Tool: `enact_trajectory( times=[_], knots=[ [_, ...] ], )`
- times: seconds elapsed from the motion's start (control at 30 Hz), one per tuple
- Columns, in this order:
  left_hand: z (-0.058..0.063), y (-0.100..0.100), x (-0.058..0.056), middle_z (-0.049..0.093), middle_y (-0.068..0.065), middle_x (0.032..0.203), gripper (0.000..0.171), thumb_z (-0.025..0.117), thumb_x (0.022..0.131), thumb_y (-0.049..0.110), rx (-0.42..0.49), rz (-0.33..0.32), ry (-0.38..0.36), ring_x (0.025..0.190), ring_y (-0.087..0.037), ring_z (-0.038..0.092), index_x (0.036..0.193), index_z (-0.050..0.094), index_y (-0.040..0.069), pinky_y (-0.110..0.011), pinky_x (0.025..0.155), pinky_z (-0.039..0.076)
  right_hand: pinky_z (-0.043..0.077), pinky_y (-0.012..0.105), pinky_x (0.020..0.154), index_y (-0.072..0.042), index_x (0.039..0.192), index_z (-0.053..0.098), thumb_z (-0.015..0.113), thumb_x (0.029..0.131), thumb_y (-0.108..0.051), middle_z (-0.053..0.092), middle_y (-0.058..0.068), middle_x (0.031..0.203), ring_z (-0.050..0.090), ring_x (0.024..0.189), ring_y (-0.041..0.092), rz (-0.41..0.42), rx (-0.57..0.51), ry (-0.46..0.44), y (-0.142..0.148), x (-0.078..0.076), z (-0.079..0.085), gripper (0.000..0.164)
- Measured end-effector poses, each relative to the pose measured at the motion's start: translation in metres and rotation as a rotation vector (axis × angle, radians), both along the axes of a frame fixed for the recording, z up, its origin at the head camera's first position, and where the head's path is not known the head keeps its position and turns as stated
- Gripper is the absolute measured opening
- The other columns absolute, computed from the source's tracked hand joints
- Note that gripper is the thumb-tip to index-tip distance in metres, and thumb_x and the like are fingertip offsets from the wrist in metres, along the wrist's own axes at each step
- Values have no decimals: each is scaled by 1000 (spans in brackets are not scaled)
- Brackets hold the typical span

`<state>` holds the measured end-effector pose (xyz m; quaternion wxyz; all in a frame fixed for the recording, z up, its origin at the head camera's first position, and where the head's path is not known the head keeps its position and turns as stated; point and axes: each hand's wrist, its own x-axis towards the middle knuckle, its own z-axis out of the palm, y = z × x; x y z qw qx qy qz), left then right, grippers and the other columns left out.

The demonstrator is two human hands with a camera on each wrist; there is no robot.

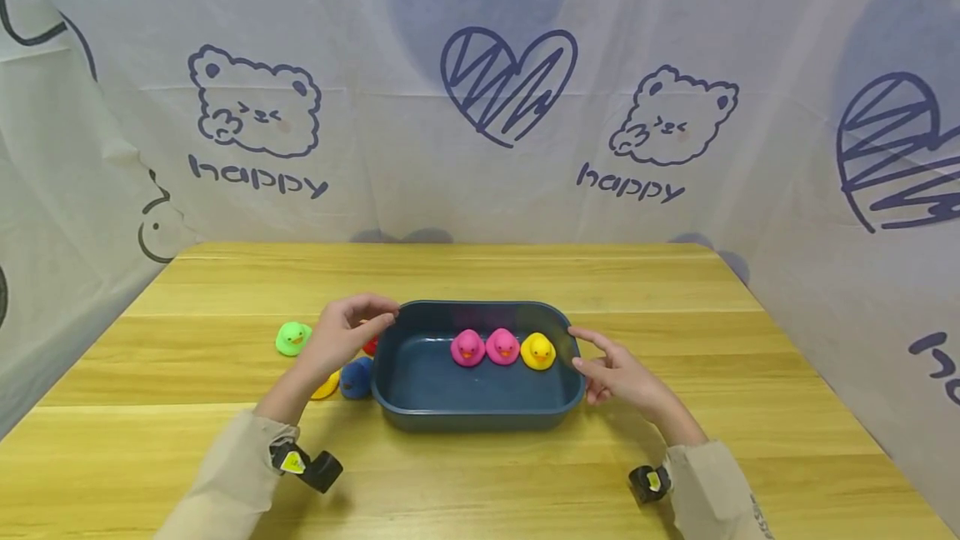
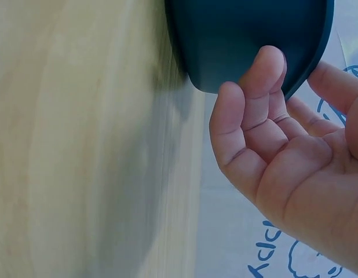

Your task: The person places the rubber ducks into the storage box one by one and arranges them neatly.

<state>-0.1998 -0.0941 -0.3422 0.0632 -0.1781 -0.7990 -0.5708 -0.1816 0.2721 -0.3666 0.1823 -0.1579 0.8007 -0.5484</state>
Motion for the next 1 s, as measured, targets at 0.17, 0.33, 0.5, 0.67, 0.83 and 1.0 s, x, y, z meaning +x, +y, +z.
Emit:
enact_trajectory(
  times=[0.17, 0.33, 0.5, 0.67, 0.83, 1.0],
  knots=[
    [-2, -14, 3, 63, -18, 93, 16, 58, 85, 4, 16, 33, 27, 83, -27, 58, 97, 64, -4, -28, 70, 48, 46, 30, 54, 1, 140, 14, 46, 94, -19, 51, 7, 61, 55, 55, 22, 5, -10, -3, 1, 0, -2, 60],
    [-9, -27, 5, 62, -19, 94, 17, 58, 85, 6, 30, 74, 4, 80, -31, 56, 98, 64, -3, -28, 65, 48, 46, 30, 54, 2, 140, 13, 45, 95, -19, 48, 6, 61, 55, 55, 21, 10, -14, -3, 2, 1, -2, 60],
    [-13, -38, 8, 62, -20, 95, 19, 59, 86, 9, 21, 112, 1, 81, -27, 56, 100, 63, -4, -25, 67, 48, 46, 29, 53, 0, 141, 13, 45, 94, -20, 48, 7, 61, 55, 55, 21, 2, -10, -6, 2, 0, -2, 60],
    [-16, -50, 12, 63, -16, 95, 21, 60, 86, 10, 3, 147, 10, 84, -19, 56, 100, 63, -4, -22, 71, 45, 46, 29, 52, 1, 141, 13, 46, 94, -20, 48, 7, 61, 55, 54, 20, -1, -7, -9, 1, -1, -1, 60],
    [-22, -65, 16, 62, -18, 96, 21, 60, 85, 9, -28, 171, 17, 81, -13, 55, 101, 63, -5, -22, 68, 45, 46, 29, 53, 1, 141, 13, 45, 95, -19, 47, 7, 61, 54, 54, 20, 3, -10, -12, 1, -1, -1, 60],
    [-24, -77, 22, 62, -16, 97, 23, 61, 86, 13, -36, 185, 2, 80, -10, 54, 102, 63, -4, -22, 68, 44, 46, 30, 53, 1, 140, 13, 45, 94, -19, 46, 6, 60, 54, 54, 20, 6, -10, -12, 1, 0, -1, 60]
  ],
)
